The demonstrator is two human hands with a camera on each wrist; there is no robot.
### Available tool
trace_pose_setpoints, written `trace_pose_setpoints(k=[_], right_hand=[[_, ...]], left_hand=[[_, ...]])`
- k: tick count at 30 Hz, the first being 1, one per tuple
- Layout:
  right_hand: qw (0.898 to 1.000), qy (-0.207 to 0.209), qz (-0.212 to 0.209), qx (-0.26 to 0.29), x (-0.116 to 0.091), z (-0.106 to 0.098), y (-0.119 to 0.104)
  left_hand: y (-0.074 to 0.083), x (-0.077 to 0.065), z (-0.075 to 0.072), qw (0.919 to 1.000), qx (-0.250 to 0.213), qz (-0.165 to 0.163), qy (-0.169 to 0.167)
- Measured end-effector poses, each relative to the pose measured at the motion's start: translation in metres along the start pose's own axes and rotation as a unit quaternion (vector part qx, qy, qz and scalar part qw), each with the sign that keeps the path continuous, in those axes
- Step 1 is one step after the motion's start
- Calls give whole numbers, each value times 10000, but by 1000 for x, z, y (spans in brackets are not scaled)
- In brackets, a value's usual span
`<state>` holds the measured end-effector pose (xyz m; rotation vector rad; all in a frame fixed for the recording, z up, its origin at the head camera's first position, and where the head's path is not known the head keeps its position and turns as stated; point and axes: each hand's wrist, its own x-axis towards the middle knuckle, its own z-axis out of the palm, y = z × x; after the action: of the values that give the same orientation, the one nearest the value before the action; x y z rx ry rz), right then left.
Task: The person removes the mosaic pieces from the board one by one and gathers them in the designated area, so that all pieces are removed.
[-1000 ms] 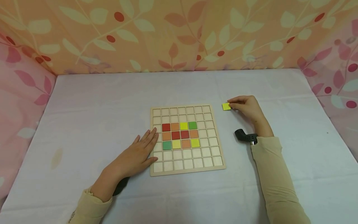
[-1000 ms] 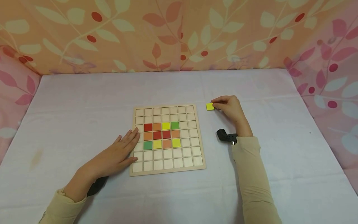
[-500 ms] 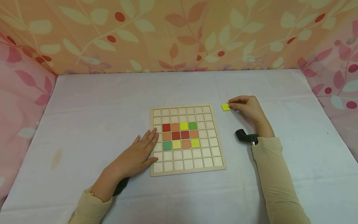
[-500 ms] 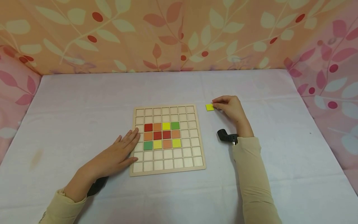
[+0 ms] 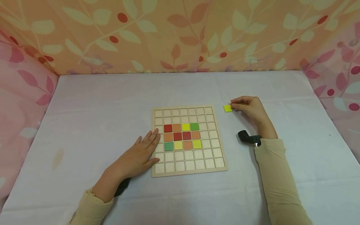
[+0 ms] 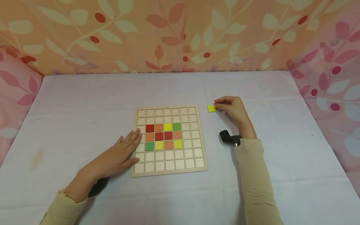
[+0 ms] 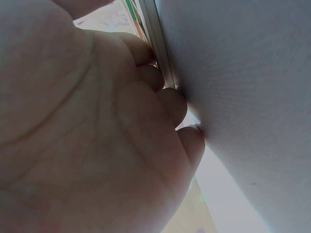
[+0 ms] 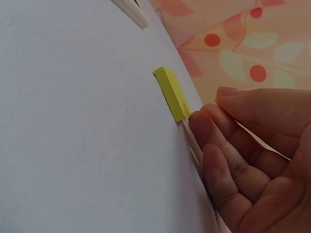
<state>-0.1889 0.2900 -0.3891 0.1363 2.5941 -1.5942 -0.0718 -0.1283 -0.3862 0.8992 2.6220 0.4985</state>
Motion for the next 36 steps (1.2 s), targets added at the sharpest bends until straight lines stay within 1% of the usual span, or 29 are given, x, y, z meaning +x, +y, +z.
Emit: trace_pose_setpoints(k=[8,14,21,28,31,36], right_hand=[[9998,-18,-157,134,-1,0,-3],[9992,-148,-272,248,-6,5,-11],[9955,-504,-349,721,-8,10,-20],[9878,-961,-733,978,-6,17,-28],[9867,-1116,-838,837,-7,20,-31],[9882,-1230,-793,456,-12,29,-33]], left_hand=[[1,3,2,10000,11,-55,0],[2,2,2,10000,-32,-36,1],[3,4,3,10000,-8,-27,-4],[5,7,2,10000,-4,-74,13],[5,10,3,10000,-11,-26,43],[6,16,7,9999,165,26,20]])
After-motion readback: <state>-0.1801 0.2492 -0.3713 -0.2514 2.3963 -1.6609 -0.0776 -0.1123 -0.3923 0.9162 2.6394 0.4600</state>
